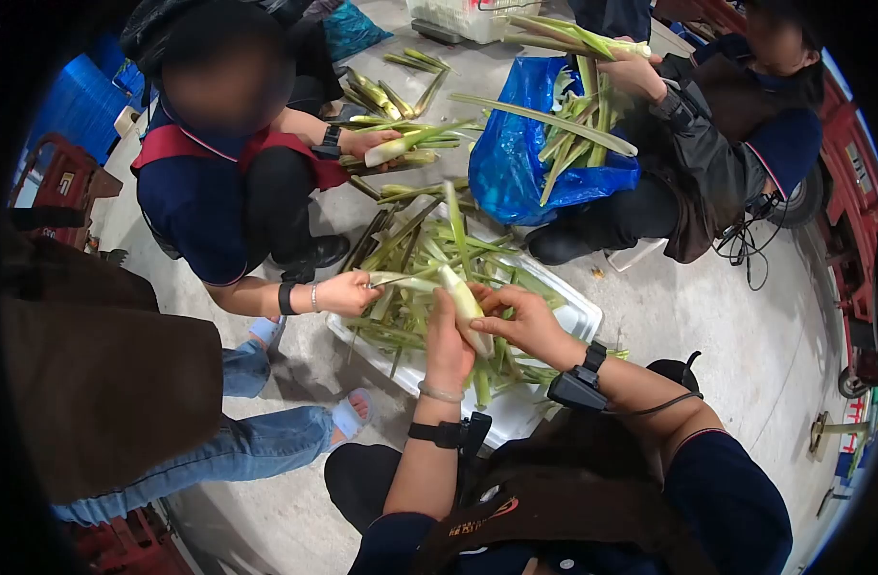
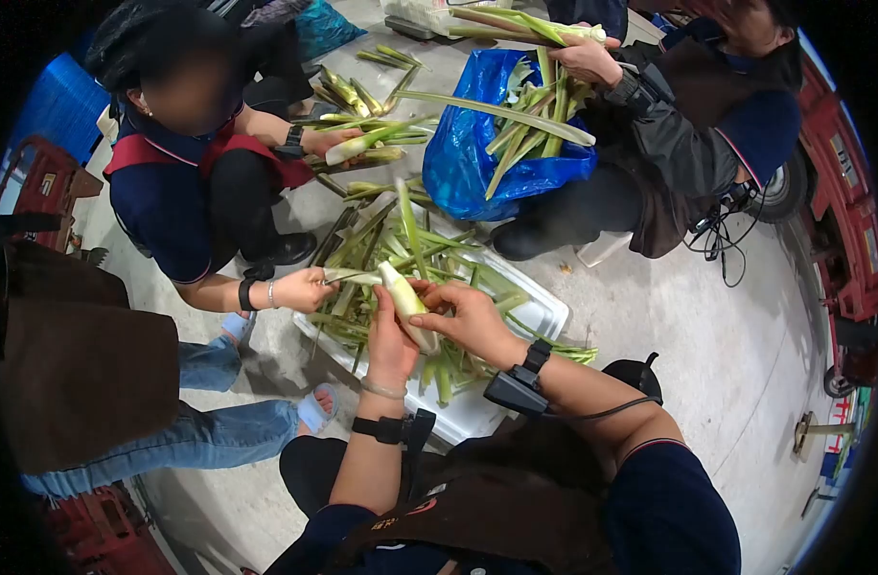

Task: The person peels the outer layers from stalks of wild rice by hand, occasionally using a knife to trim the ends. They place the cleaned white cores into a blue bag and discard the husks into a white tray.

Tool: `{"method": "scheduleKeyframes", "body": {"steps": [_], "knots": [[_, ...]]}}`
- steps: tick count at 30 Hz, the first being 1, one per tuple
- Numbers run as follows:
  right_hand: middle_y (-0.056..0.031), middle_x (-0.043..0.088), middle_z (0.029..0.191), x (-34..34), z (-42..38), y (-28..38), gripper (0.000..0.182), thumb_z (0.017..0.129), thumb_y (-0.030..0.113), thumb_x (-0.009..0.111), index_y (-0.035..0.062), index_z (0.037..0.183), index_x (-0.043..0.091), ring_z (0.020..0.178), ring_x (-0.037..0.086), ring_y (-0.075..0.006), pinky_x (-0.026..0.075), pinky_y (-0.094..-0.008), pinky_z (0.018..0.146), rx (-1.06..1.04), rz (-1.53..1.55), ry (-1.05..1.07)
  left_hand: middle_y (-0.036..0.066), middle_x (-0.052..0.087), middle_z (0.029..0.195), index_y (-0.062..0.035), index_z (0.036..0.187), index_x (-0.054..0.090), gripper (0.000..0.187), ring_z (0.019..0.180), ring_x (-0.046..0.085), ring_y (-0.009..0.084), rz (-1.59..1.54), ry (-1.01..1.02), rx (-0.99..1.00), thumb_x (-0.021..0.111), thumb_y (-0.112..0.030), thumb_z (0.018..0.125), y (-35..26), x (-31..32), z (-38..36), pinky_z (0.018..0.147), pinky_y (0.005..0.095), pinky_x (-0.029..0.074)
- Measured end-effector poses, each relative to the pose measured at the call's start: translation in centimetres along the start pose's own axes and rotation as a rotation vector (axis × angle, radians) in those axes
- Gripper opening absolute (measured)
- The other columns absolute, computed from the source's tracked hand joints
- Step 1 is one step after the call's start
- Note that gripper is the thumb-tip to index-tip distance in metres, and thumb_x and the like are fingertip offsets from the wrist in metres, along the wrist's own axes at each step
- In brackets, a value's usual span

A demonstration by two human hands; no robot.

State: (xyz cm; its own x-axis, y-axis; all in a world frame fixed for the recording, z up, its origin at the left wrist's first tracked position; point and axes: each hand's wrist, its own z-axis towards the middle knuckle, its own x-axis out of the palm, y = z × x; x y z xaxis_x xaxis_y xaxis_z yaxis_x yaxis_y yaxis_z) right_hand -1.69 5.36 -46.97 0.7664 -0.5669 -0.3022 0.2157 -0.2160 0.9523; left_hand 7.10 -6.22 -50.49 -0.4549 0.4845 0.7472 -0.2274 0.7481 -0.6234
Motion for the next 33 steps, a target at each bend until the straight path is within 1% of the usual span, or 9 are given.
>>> {"method": "scheduleKeyframes", "body": {"steps": [7,8,10,13,14,16,19,23,33], "knots": [[-0.0035,0.064,0.089,0.3,0.3,0.3,0.031,0.081,0.021,0.074,0.0013,0.102,0.066,0.075,0.057,-0.0102,0.048,-0.0258,0.067,-0.033,0.164,-0.185,0.010,0.053,0.119,0.0013,0.123,0.051,0.051,0.108,0.053,0.0168,0.281,0.039,0.093,0.044,-0.043,0.097,0.3,-0.4,0.3,0.092,0.0314,0.043],[-0.0027,0.063,0.084,0.0,0.4,0.3,0.030,0.082,0.022,0.073,0.0011,0.101,0.066,0.071,0.056,-0.0094,0.048,-0.0251,0.064,-0.049,0.078,-0.229,0.009,0.053,0.118,0.0007,0.123,0.052,0.049,0.108,0.053,0.0167,0.566,0.063,0.224,0.043,-0.041,0.098,0.3,-0.5,0.4,0.092,0.0309,0.042],[-0.0018,0.063,0.079,-1.2,0.8,0.5,0.028,0.083,0.022,0.072,0.0009,0.100,0.067,0.067,0.055,-0.0084,0.046,-0.0244,0.061,0.077,0.243,-0.135,0.012,0.053,0.105,-0.0037,0.119,0.057,0.045,0.096,0.054,0.0204,0.879,0.039,0.427,0.046,-0.041,0.097,0.8,-0.5,0.6,0.085,0.0315,0.043],[-0.0003,0.061,0.068,-2.1,1.4,0.5,0.022,0.084,0.019,0.071,0.0002,0.094,0.068,0.056,0.052,-0.0055,0.042,-0.0216,0.052,0.220,0.443,-0.041,0.009,0.055,0.106,-0.0040,0.119,0.058,0.050,0.094,0.056,0.0197,0.941,0.049,0.395,0.040,-0.046,0.098,1.0,-0.9,0.6,0.082,0.0302,0.045],[-0.0002,0.062,0.069,-2.4,1.5,0.4,0.020,0.084,0.019,0.071,0.0004,0.092,0.069,0.057,0.053,-0.0056,0.042,-0.0209,0.052,0.272,0.497,-0.010,0.009,0.055,0.106,-0.0040,0.119,0.058,0.050,0.094,0.056,0.0197,0.943,0.050,0.390,0.040,-0.046,0.098,0.6,-0.5,0.4,0.082,0.0302,0.045],[-0.0001,0.062,0.069,-2.4,1.4,0.4,0.019,0.083,0.018,0.071,0.0005,0.091,0.069,0.058,0.053,-0.0056,0.042,-0.0202,0.053,0.324,0.553,0.021,0.009,0.057,0.109,-0.0033,0.125,0.053,0.062,0.090,0.057,0.0195,0.399,-0.028,-0.097,0.031,-0.054,0.097,-0.3,0.3,0.0,0.079,0.0301,0.048],[-0.0056,0.065,0.086,-1.5,1.4,0.9,0.020,0.080,0.010,0.073,-0.0014,0.096,0.067,0.071,0.059,-0.0105,0.049,-0.0250,0.061,0.209,0.663,0.036,0.010,0.057,0.113,-0.0015,0.132,0.044,0.073,0.089,0.058,0.0179,0.016,-0.063,-0.146,0.024,-0.061,0.095,-0.6,2.0,0.0,0.076,0.0301,0.050],[-0.0078,0.064,0.087,-1.4,1.1,-0.1,0.030,0.074,0.010,0.078,-0.0020,0.098,0.064,0.077,0.061,-0.0133,0.051,-0.0275,0.066,0.026,0.026,-0.012,0.010,0.055,0.114,-0.0038,0.128,0.044,0.073,0.099,0.056,0.0198,-0.019,-0.033,-0.174,0.028,-0.065,0.092,0.2,1.3,0.4,0.081,0.0329,0.048],[-0.0044,0.063,0.095,-0.9,1.0,-0.4,0.025,0.075,0.002,0.076,0.0039,0.091,0.057,0.079,0.057,-0.0095,0.051,-0.0243,0.068,0.112,0.430,0.044,0.009,0.057,0.111,-0.0016,0.127,0.046,0.072,0.096,0.057,0.0169,0.151,0.010,-0.173,0.030,-0.064,0.093,0.2,0.6,0.5,0.078,0.0291,0.048]]}}
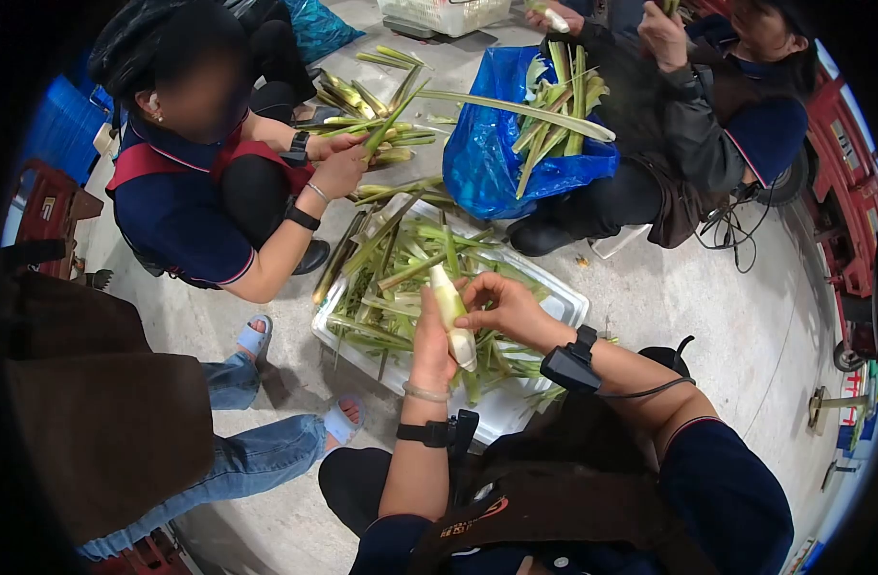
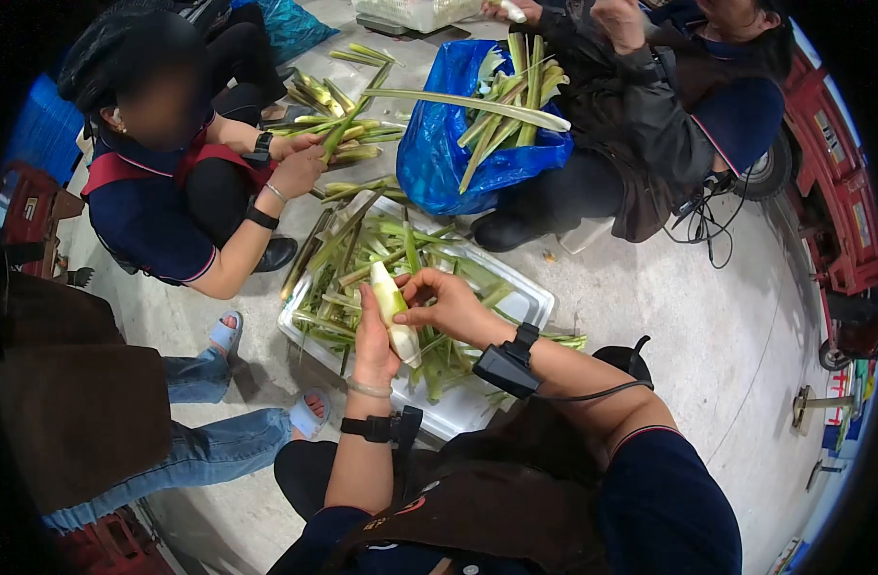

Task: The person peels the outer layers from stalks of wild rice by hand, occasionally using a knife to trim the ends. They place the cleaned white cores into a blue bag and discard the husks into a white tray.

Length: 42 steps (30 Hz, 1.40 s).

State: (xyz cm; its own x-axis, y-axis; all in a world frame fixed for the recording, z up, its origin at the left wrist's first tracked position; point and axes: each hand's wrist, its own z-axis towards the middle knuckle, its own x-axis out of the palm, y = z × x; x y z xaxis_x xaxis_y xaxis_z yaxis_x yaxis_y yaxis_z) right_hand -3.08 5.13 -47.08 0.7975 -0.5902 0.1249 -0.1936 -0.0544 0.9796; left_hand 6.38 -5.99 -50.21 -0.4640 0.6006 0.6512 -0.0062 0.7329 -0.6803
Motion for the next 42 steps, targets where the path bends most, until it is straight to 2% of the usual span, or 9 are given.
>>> {"method": "scheduleKeyframes", "body": {"steps": [6,21,28,31,33,34,37,38,42], "knots": [[-0.0011,0.059,0.093,0.3,0.1,-0.8,0.031,0.075,0.002,0.076,0.0057,0.096,0.054,0.082,0.055,-0.0078,0.049,-0.0220,0.070,-0.052,-0.179,-0.083,0.011,0.057,0.115,0.0000,0.128,0.046,0.074,0.104,0.057,0.0205,0.076,-0.036,0.040,0.031,-0.063,0.093,0.4,0.0,0.2,0.089,0.0307,0.045],[0.0017,0.056,0.086,-0.3,0.6,-0.9,0.029,0.074,0.003,0.077,0.0048,0.092,0.054,0.077,0.052,-0.0048,0.046,-0.0199,0.068,0.159,-0.036,-0.027,0.008,0.060,0.102,0.0025,0.121,0.051,0.070,0.088,0.059,0.0140,0.163,-0.110,0.084,0.039,-0.060,0.093,1.4,-0.9,0.6,0.072,0.0256,0.050],[0.0023,0.058,0.090,0.3,0.4,-1.2,0.019,0.077,0.003,0.075,0.0062,0.081,0.057,0.078,0.051,-0.0046,0.044,-0.0213,0.066,0.099,0.119,0.031,0.008,0.061,0.099,0.0023,0.116,0.054,0.068,0.087,0.060,0.0145,0.201,-0.113,0.128,0.039,-0.060,0.093,1.1,-0.9,0.7,0.073,0.0257,0.049],[-0.0014,0.060,0.083,1.0,0.0,-0.9,0.019,0.075,0.004,0.075,0.0041,0.077,0.056,0.076,0.054,-0.0086,0.046,-0.0257,0.068,-0.017,-0.082,-0.144,0.007,0.061,0.097,0.0011,0.113,0.055,0.067,0.084,0.060,0.0138,0.137,-0.130,0.113,0.039,-0.060,0.092,1.2,-0.8,0.9,0.071,0.0258,0.049],[-0.0050,0.058,0.080,1.4,-0.9,0.7,0.017,0.076,0.004,0.072,0.0039,0.079,0.055,0.074,0.053,-0.0103,0.044,-0.0274,0.066,-0.394,-0.606,-0.070,0.006,0.060,0.094,0.0001,0.112,0.056,0.066,0.080,0.059,0.0133,0.097,-0.148,0.111,0.039,-0.060,0.092,1.1,-1.2,1.2,0.068,0.0261,0.050],[-0.0050,0.058,0.080,1.9,-1.4,0.9,0.017,0.076,0.004,0.072,0.0039,0.079,0.055,0.074,0.053,-0.0103,0.044,-0.0274,0.066,-0.393,-0.606,-0.066,0.005,0.059,0.090,-0.0013,0.109,0.057,0.065,0.076,0.058,0.0132,0.101,-0.199,0.052,0.039,-0.061,0.092,0.7,-2.0,1.3,0.064,0.0269,0.049],[-0.0055,0.059,0.081,3.1,-2.8,2.1,0.014,0.077,0.001,0.069,0.0036,0.084,0.057,0.075,0.055,-0.0118,0.045,-0.0296,0.066,-0.139,-0.320,0.635,0.004,0.055,0.080,-0.0049,0.106,0.056,0.063,0.064,0.053,0.0118,-0.099,-0.223,-0.031,0.036,-0.063,0.092,-0.4,-3.1,1.4,0.054,0.0275,0.046],[-0.0055,0.059,0.081,2.8,-2.8,2.0,0.014,0.077,0.001,0.069,0.0036,0.084,0.057,0.075,0.055,-0.0118,0.045,-0.0296,0.066,-0.140,-0.316,0.641,0.004,0.055,0.079,-0.0052,0.107,0.055,0.063,0.064,0.053,0.0115,-0.252,-0.163,-0.001,0.035,-0.063,0.092,-0.6,-3.6,1.5,0.055,0.0272,0.045],[-0.0038,0.061,0.083,0.9,-1.3,0.8,0.023,0.078,0.008,0.073,0.0050,0.097,0.061,0.077,0.057,-0.0131,0.048,-0.0260,0.071,-0.112,-0.207,0.211,0.004,0.055,0.082,-0.0020,0.123,0.049,0.066,0.069,0.054,0.0147,-0.183,-0.183,0.055,0.032,-0.059,0.095,-1.1,-2.9,1.3,0.063,0.0275,0.047]]}}
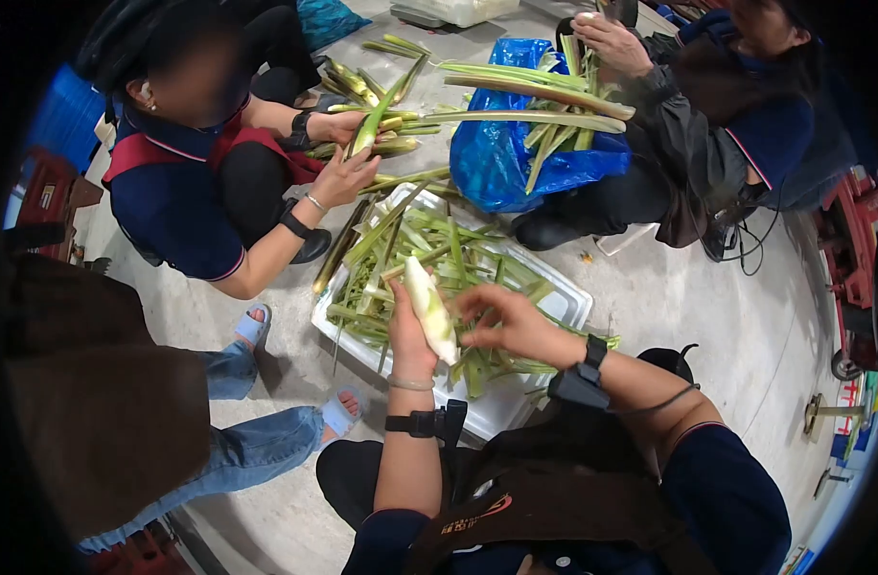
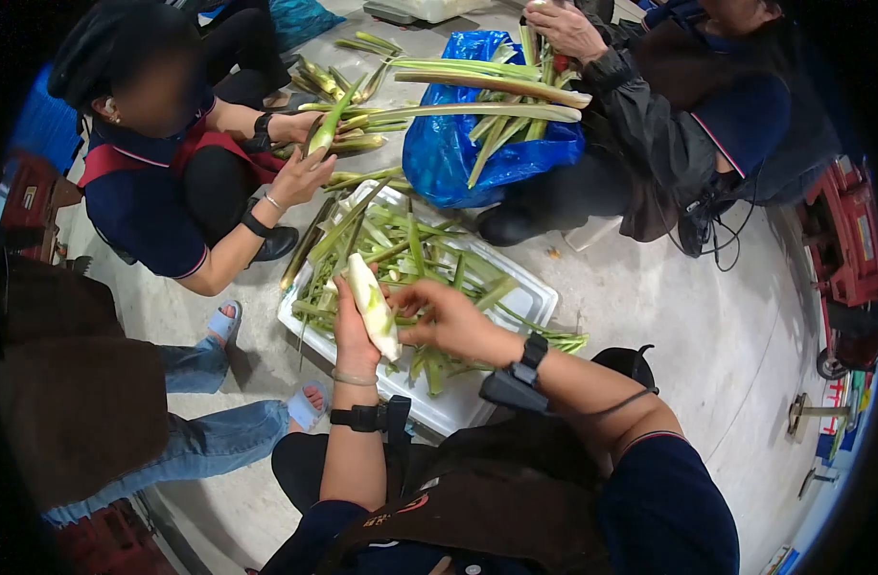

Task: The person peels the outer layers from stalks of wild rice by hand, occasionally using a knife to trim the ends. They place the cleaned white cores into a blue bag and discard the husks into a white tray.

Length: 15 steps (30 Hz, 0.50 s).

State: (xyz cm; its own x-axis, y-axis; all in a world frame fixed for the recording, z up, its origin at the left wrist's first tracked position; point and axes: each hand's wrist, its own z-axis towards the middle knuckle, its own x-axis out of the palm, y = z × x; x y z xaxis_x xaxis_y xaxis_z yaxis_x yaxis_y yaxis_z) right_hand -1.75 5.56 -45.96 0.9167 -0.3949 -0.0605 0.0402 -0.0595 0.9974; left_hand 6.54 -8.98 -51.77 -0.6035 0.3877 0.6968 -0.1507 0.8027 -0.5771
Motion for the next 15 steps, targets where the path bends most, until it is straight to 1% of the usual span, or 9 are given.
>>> {"method": "scheduleKeyframes", "body": {"steps": [1,2,3,4,5,8,11,13,15], "knots": [[-0.0045,0.061,0.083,-0.5,0.7,-0.3,0.026,0.077,0.010,0.075,0.0031,0.097,0.061,0.078,0.058,-0.0129,0.048,-0.0260,0.070,0.061,-0.049,-0.132,0.005,0.058,0.088,-0.0006,0.129,0.046,0.068,0.076,0.057,0.0159,0.012,0.018,0.049,0.032,-0.058,0.095,0.7,0.3,0.2,0.070,0.0283,0.049],[-0.0053,0.061,0.083,-0.7,1.1,-0.6,0.029,0.076,0.013,0.077,0.0012,0.098,0.061,0.079,0.058,-0.0127,0.048,-0.0260,0.070,0.119,-0.101,-0.264,0.005,0.058,0.088,-0.0006,0.129,0.046,0.068,0.076,0.057,0.0159,0.014,0.027,0.043,0.032,-0.058,0.095,1.1,0.9,0.0,0.070,0.0283,0.049],[0.0001,0.059,0.079,-0.7,1.3,-1.0,0.030,0.076,0.014,0.078,0.0017,0.097,0.061,0.076,0.055,-0.0073,0.046,-0.0230,0.067,0.150,-0.074,-0.275,0.008,0.058,0.097,-0.0006,0.128,0.046,0.064,0.082,0.059,0.0166,0.101,0.056,0.045,0.033,-0.055,0.096,1.4,1.3,-0.4,0.073,0.0291,0.050],[0.0001,0.059,0.079,-0.7,1.3,-1.4,0.030,0.076,0.014,0.078,0.0017,0.097,0.061,0.076,0.055,-0.0073,0.046,-0.0230,0.067,0.147,-0.078,-0.279,0.010,0.059,0.106,-0.0005,0.128,0.047,0.061,0.088,0.061,0.0174,0.187,0.080,0.051,0.034,-0.051,0.098,1.8,1.7,-0.7,0.075,0.0299,0.051],[0.0007,0.059,0.079,-0.5,1.2,-1.5,0.029,0.076,0.014,0.078,0.0023,0.095,0.060,0.074,0.054,-0.0066,0.046,-0.0224,0.065,0.178,-0.049,-0.319,0.012,0.059,0.107,0.0009,0.126,0.048,0.056,0.090,0.062,0.0180,0.247,0.080,0.092,0.036,-0.047,0.099,2.2,2.0,-0.7,0.076,0.0297,0.051],[0.0018,0.059,0.078,-0.3,1.2,-2.0,0.025,0.077,0.015,0.077,0.0035,0.090,0.059,0.070,0.053,-0.0046,0.045,-0.0210,0.061,0.189,-0.064,-0.355,0.012,0.060,0.105,0.0019,0.123,0.050,0.052,0.088,0.063,0.0182,0.339,0.078,0.118,0.040,-0.043,0.099,2.4,1.9,-0.8,0.076,0.0294,0.051],[0.0021,0.059,0.077,-0.4,1.1,-2.8,0.022,0.079,0.013,0.076,0.0035,0.088,0.059,0.070,0.053,-0.0047,0.045,-0.0210,0.061,0.239,0.009,-0.368,0.009,0.061,0.102,0.0013,0.117,0.055,0.046,0.088,0.060,0.0143,0.334,0.068,0.140,0.047,-0.039,0.098,2.6,1.9,-0.7,0.076,0.0261,0.048],[-0.0023,0.061,0.075,-0.6,1.2,-3.2,0.024,0.076,0.014,0.078,0.0002,0.084,0.060,0.067,0.055,-0.0074,0.046,-0.0219,0.060,0.275,0.101,-0.330,0.008,0.060,0.102,0.0011,0.116,0.056,0.044,0.088,0.058,0.0129,0.357,0.057,0.157,0.048,-0.038,0.097,3.0,1.4,-0.6,0.075,0.0252,0.047],[-0.0021,0.061,0.074,-1.1,1.3,-2.7,0.021,0.077,0.013,0.076,0.0005,0.083,0.060,0.066,0.054,-0.0078,0.045,-0.0227,0.060,0.301,0.121,-0.286,0.006,0.060,0.100,0.0006,0.112,0.058,0.040,0.087,0.055,0.0107,0.366,0.045,0.167,0.050,-0.036,0.097,2.7,1.7,-0.8,0.076,0.0242,0.045]]}}
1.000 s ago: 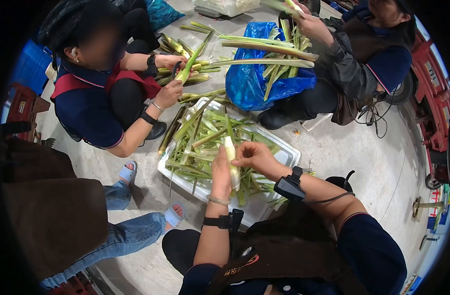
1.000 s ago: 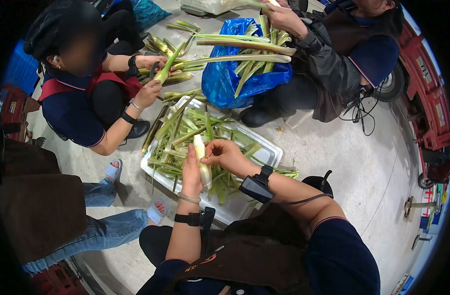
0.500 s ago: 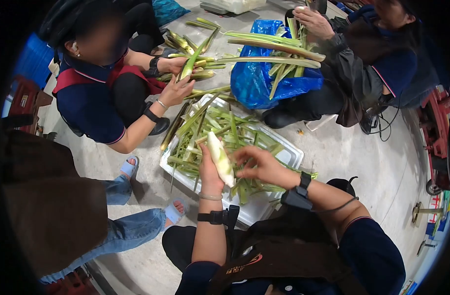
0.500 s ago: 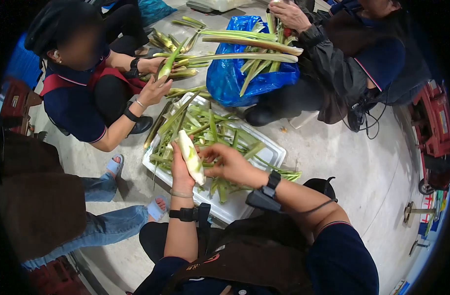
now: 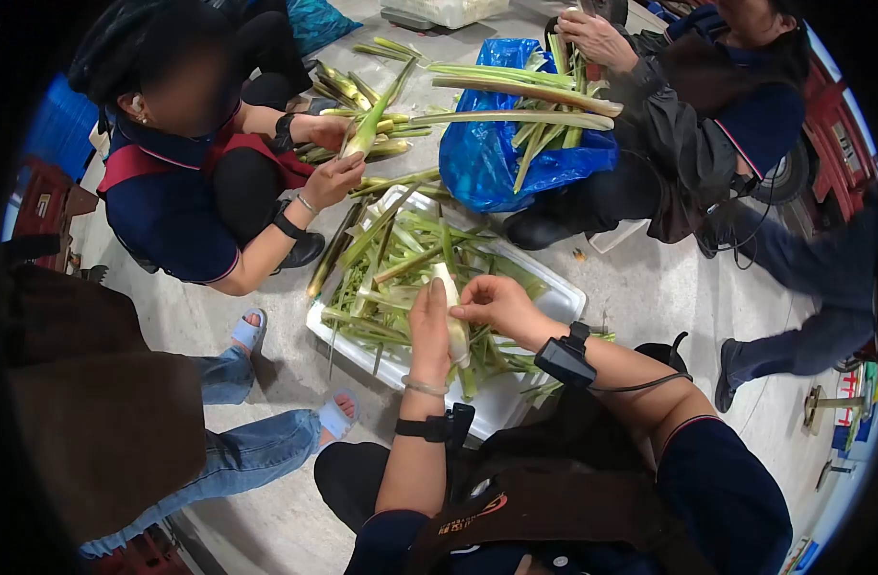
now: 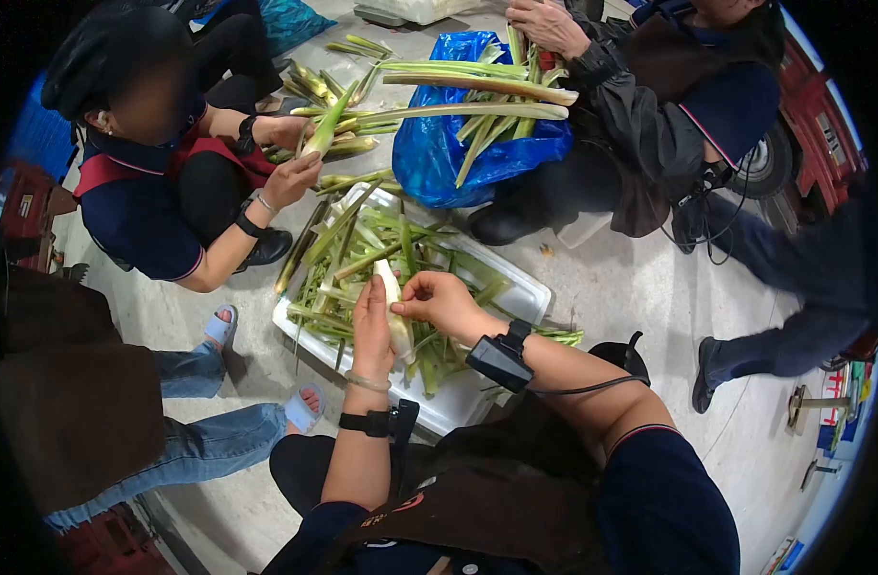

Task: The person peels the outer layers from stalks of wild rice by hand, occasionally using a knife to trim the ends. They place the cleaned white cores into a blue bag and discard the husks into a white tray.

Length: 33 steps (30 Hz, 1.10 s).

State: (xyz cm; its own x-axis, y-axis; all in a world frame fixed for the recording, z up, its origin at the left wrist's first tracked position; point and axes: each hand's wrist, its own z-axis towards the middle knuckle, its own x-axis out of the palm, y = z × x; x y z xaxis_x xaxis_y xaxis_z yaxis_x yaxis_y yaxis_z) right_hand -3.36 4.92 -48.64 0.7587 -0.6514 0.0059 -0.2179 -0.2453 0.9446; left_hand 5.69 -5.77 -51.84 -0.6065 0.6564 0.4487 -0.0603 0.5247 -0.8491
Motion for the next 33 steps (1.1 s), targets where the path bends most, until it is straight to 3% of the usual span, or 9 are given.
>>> {"method": "scheduleKeyframes", "body": {"steps": [2,5,8,9,13,15,28,31,33], "knots": [[-0.0019,0.060,0.073,0.1,-0.3,0.4,0.019,0.078,0.012,0.075,0.0008,0.081,0.060,0.065,0.054,-0.0082,0.045,-0.0235,0.060,0.030,0.009,0.046,0.005,0.060,0.098,0.0003,0.112,0.059,0.042,0.085,0.056,0.0106,-0.021,-0.030,-0.007,0.049,-0.038,0.097,-0.2,0.4,-0.1,0.074,0.0248,0.045],[-0.0019,0.057,0.070,1.1,-2.2,2.0,0.014,0.079,0.009,0.069,0.0011,0.078,0.058,0.067,0.051,-0.0086,0.044,-0.0275,0.061,-0.383,-0.269,0.228,0.004,0.060,0.093,-0.0012,0.112,0.059,0.047,0.080,0.056,0.0108,-0.062,-0.100,-0.076,0.047,-0.043,0.097,-0.7,-0.9,0.6,0.070,0.0263,0.047],[-0.0047,0.060,0.078,1.3,-4.0,4.3,0.015,0.079,0.011,0.070,0.0011,0.081,0.059,0.073,0.055,-0.0088,0.046,-0.0275,0.064,-0.173,-0.232,0.841,0.002,0.054,0.080,-0.0051,0.113,0.053,0.057,0.069,0.054,0.0135,-0.412,-0.183,-0.153,0.041,-0.057,0.093,-0.1,-3.7,1.8,0.059,0.0277,0.047],[-0.0047,0.060,0.078,1.0,-3.9,3.6,0.015,0.079,0.011,0.070,0.0011,0.081,0.059,0.073,0.055,-0.0088,0.046,-0.0275,0.064,-0.174,-0.229,0.855,0.003,0.054,0.080,-0.0057,0.114,0.052,0.056,0.068,0.055,0.0145,-0.563,-0.200,-0.169,0.041,-0.057,0.093,0.1,-4.8,2.1,0.058,0.0282,0.048],[-0.0038,0.062,0.092,0.0,-1.4,0.7,0.032,0.077,0.014,0.075,0.0015,0.103,0.062,0.084,0.058,-0.0112,0.049,-0.0246,0.072,-0.295,-0.169,0.076,0.004,0.057,0.084,-0.0085,0.111,0.054,0.043,0.074,0.058,0.0161,-0.462,-0.100,-0.079,0.046,-0.048,0.095,-1.6,-3.5,0.6,0.063,0.0304,0.051],[-0.0030,0.061,0.086,0.3,-0.4,0.9,0.029,0.077,0.016,0.076,0.0005,0.098,0.062,0.078,0.058,-0.0099,0.049,-0.0230,0.068,-0.227,-0.035,-0.017,0.004,0.058,0.093,-0.0065,0.111,0.053,0.034,0.081,0.057,0.0127,-0.331,-0.126,0.004,0.051,-0.037,0.096,-1.2,-1.6,0.2,0.070,0.0274,0.049],[0.0022,0.058,0.081,0.0,-0.7,-0.3,0.013,0.081,0.006,0.071,0.0054,0.088,0.060,0.073,0.053,-0.0058,0.045,-0.0200,0.068,0.027,0.185,0.087,0.002,0.060,0.101,-0.0034,0.113,0.058,0.032,0.090,0.056,0.0097,-0.105,0.008,0.044,0.056,-0.030,0.094,-1.0,0.4,-1.4,0.077,0.0232,0.045],[0.0002,0.060,0.079,0.2,-1.1,0.2,0.010,0.080,0.006,0.071,0.0036,0.084,0.062,0.073,0.055,-0.0079,0.045,-0.0224,0.067,-0.091,0.067,0.117,0.002,0.060,0.098,-0.0036,0.114,0.057,0.037,0.087,0.056,0.0105,-0.136,-0.030,0.030,0.053,-0.036,0.095,-0.8,0.1,-1.0,0.075,0.0240,0.046],[-0.0016,0.061,0.082,0.8,-2.5,2.0,0.008,0.082,0.006,0.070,0.0035,0.082,0.062,0.076,0.055,-0.0098,0.045,-0.0238,0.071,-0.487,-0.234,0.350,0.002,0.060,0.095,-0.0035,0.114,0.057,0.041,0.085,0.057,0.0111,-0.165,-0.079,0.037,0.052,-0.040,0.095,-1.0,-0.6,-0.6,0.073,0.0248,0.047]]}}
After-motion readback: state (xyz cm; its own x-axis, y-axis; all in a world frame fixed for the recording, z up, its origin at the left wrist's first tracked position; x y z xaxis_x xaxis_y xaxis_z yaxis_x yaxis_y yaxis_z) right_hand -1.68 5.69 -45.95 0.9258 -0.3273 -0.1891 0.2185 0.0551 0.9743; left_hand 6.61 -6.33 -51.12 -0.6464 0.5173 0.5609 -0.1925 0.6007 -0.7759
